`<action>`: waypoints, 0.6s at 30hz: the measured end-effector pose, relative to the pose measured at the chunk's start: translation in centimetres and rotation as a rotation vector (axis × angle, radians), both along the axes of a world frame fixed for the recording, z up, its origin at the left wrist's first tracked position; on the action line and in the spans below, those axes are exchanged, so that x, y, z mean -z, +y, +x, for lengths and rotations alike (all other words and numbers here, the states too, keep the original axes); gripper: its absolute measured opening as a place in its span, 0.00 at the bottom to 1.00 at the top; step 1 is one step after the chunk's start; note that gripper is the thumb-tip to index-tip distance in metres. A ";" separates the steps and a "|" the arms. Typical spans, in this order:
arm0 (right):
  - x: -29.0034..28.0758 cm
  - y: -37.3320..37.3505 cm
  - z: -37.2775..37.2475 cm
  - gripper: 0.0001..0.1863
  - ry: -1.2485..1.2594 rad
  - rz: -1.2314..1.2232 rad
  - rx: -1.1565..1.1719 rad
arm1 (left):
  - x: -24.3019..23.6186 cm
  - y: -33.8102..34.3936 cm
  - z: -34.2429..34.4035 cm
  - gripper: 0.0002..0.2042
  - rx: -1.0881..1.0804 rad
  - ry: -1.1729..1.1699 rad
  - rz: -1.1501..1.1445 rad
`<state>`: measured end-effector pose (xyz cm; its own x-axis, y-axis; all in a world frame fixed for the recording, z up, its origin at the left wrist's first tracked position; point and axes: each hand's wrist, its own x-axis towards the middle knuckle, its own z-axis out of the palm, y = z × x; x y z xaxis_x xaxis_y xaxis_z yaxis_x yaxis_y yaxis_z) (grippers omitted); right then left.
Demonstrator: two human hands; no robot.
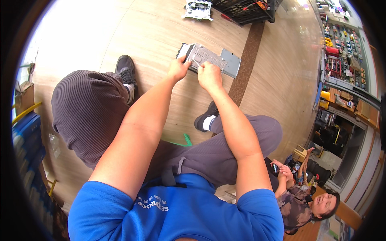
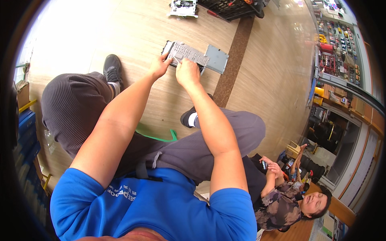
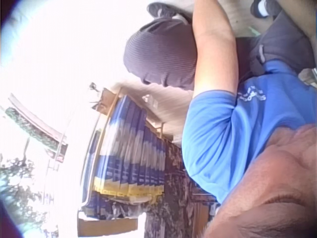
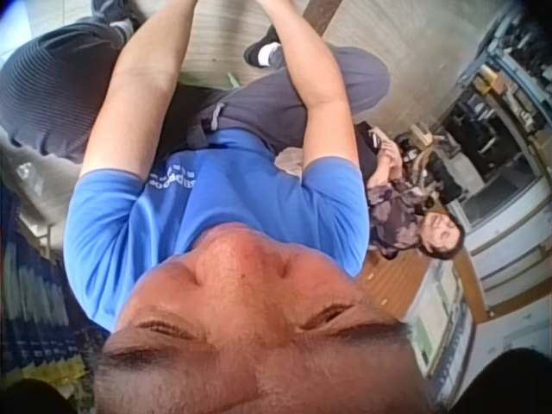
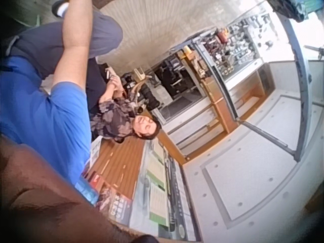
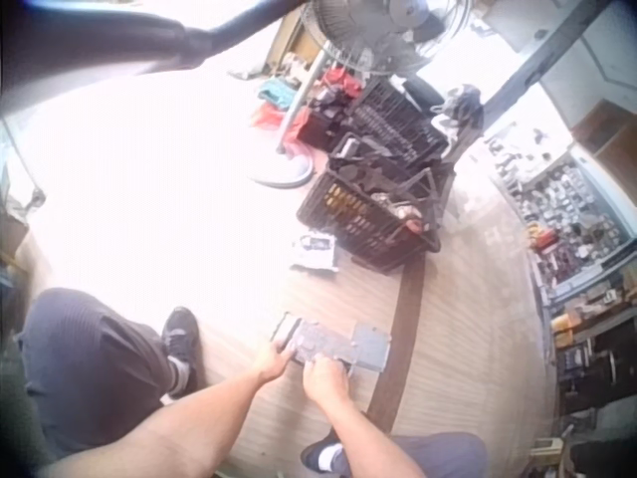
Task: The person assembles an electronic device by placing a circuit board into a metal housing and then fitting a metal cover onto the top.
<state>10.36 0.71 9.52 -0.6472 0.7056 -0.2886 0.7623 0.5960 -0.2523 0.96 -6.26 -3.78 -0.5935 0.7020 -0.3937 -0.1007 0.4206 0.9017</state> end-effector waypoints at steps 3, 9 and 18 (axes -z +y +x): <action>-0.4 0.4 0.3 0.10 0.115 0.118 -0.054 | 0.6 -0.1 0.0 0.27 -0.024 0.004 0.026; -0.5 1.3 1.1 0.06 0.078 0.139 -0.168 | 0.8 0.1 0.0 0.27 -0.010 0.015 0.020; -0.3 1.3 0.8 0.07 0.078 0.166 -0.163 | 0.6 0.0 0.1 0.28 -0.025 -0.007 0.034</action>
<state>11.20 1.98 9.80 -0.7725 0.6232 -0.1221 0.6343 0.7480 -0.1952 1.02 -6.22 -4.43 -0.6081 0.7000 -0.3745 -0.1172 0.3874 0.9144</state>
